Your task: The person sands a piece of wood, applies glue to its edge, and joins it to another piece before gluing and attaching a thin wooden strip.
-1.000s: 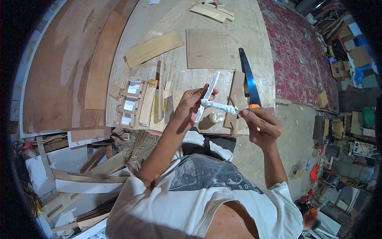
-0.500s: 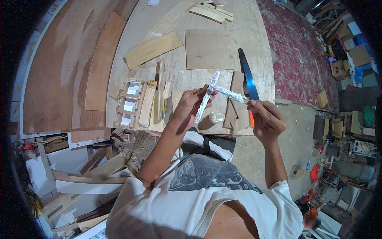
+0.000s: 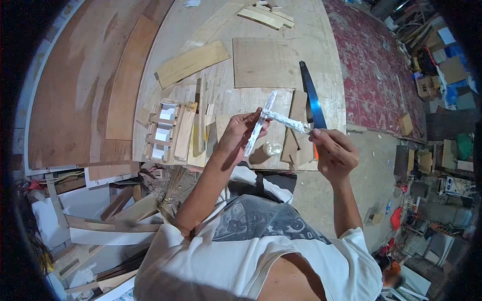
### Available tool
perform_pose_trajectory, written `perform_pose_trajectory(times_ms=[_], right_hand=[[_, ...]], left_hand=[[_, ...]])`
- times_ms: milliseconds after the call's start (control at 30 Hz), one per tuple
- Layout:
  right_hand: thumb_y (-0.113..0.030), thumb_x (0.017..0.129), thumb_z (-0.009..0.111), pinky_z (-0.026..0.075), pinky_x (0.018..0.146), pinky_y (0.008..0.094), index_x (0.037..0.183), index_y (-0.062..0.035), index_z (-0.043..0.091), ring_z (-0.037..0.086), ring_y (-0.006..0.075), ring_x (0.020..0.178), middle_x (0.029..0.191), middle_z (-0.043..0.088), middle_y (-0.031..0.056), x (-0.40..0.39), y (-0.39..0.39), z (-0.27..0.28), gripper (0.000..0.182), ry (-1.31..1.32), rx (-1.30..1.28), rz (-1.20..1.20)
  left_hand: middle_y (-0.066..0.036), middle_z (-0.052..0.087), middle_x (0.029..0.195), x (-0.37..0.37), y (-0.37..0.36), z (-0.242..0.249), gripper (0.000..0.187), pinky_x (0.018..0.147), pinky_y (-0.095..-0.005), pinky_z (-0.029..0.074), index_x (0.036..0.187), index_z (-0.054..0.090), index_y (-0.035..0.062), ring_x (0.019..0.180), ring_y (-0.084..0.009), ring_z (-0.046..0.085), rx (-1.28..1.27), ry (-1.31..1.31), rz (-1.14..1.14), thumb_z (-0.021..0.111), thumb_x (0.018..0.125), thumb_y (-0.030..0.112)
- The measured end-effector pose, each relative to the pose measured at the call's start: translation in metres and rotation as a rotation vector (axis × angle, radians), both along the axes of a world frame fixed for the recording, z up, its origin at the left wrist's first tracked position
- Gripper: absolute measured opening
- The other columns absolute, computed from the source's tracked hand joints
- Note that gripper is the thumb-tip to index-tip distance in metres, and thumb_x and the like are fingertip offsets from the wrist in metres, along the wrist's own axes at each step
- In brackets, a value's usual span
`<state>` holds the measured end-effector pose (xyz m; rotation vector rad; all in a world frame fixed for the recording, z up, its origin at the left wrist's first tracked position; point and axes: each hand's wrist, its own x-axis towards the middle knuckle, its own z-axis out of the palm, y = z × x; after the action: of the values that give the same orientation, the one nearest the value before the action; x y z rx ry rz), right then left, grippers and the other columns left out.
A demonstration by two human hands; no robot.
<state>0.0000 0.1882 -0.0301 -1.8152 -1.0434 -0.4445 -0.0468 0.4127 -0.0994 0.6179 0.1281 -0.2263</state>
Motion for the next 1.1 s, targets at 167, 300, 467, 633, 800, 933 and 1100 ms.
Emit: perform_pose_trajectory(times_ms=[167,300,467,633,800,933,1100], right_hand=[[0.013,0.071,0.064,0.053,0.059,0.0266,0.097,0.0,0.065,0.065,0.0183,0.072,0.083,0.066,0.0135,0.001,0.001,-0.005,0.03,0.051,0.037,-0.042],[0.012,0.071,0.064,0.052,0.059,0.025,0.097,0.0003,0.066,0.065,0.0178,0.07,0.081,0.066,0.014,-0.004,0.0,0.0,0.029,0.049,0.054,-0.05],[0.012,0.069,0.066,0.051,0.057,0.0243,0.097,-0.0023,0.067,0.064,0.0165,0.068,0.08,0.065,0.0111,-0.014,0.001,-0.005,0.031,0.067,-0.014,-0.065],[0.01,0.069,0.066,0.05,0.056,0.0243,0.099,-0.0035,0.067,0.063,0.0171,0.066,0.079,0.065,0.0109,-0.026,0.007,-0.004,0.033,-0.037,-0.008,-0.072],[0.01,0.068,0.068,0.049,0.051,0.0244,0.099,-0.002,0.067,0.062,0.0177,0.062,0.078,0.065,0.0117,-0.024,0.013,-0.011,0.033,-0.083,-0.008,-0.06],[0.014,0.069,0.065,0.05,0.057,0.0257,0.098,0.0013,0.066,0.064,0.0185,0.065,0.079,0.065,0.0135,-0.029,0.008,-0.01,0.032,-0.069,-0.036,-0.012],[0.004,0.079,0.062,0.049,0.054,0.0251,0.096,0.0041,0.065,0.063,0.017,0.063,0.078,0.064,0.0136,-0.03,0.004,-0.012,0.017,0.182,0.153,-0.097]], left_hand=[[-0.009,0.065,0.084,-0.002,-0.004,0.009,0.03,0.063,-0.0202,0.047,0.094,0.064,-0.0035,0.068,-0.0091,0.057,0.03,0.028,0.055,0.055,0.09,0.024],[-0.006,0.064,0.081,-0.002,-0.004,0.008,0.029,0.062,-0.0199,0.046,0.095,0.064,-0.0022,0.066,-0.0081,0.056,0.074,0.025,0.063,0.056,0.09,0.024],[-0.005,0.062,0.075,-0.001,-0.008,0.006,0.024,0.055,-0.0187,0.044,0.094,0.063,-0.0008,0.06,-0.0081,0.054,0.157,0.091,0.18,0.058,0.088,0.022],[0.0,0.059,0.072,0.0,-0.01,0.001,0.021,0.049,-0.0183,0.032,0.086,0.065,0.0019,0.055,-0.0042,0.043,0.151,0.09,0.299,0.058,0.089,0.022],[-0.01,0.065,0.08,-0.001,-0.007,-0.009,0.017,0.053,-0.0188,0.046,0.095,0.062,0.0004,0.065,-0.0121,0.062,0.113,-0.006,0.249,0.057,0.087,0.015],[-0.008,0.063,0.075,-0.001,-0.012,0.009,0.018,0.051,-0.0184,0.044,0.094,0.062,-0.0011,0.058,-0.0098,0.057,0.12,0.13,0.344,0.057,0.087,0.015],[-0.003,0.057,0.066,0.0,-0.01,0.008,0.022,0.05,-0.0178,0.044,0.093,0.063,-0.0033,0.052,-0.0072,0.049,0.15,0.094,0.259,0.058,0.087,0.018]])
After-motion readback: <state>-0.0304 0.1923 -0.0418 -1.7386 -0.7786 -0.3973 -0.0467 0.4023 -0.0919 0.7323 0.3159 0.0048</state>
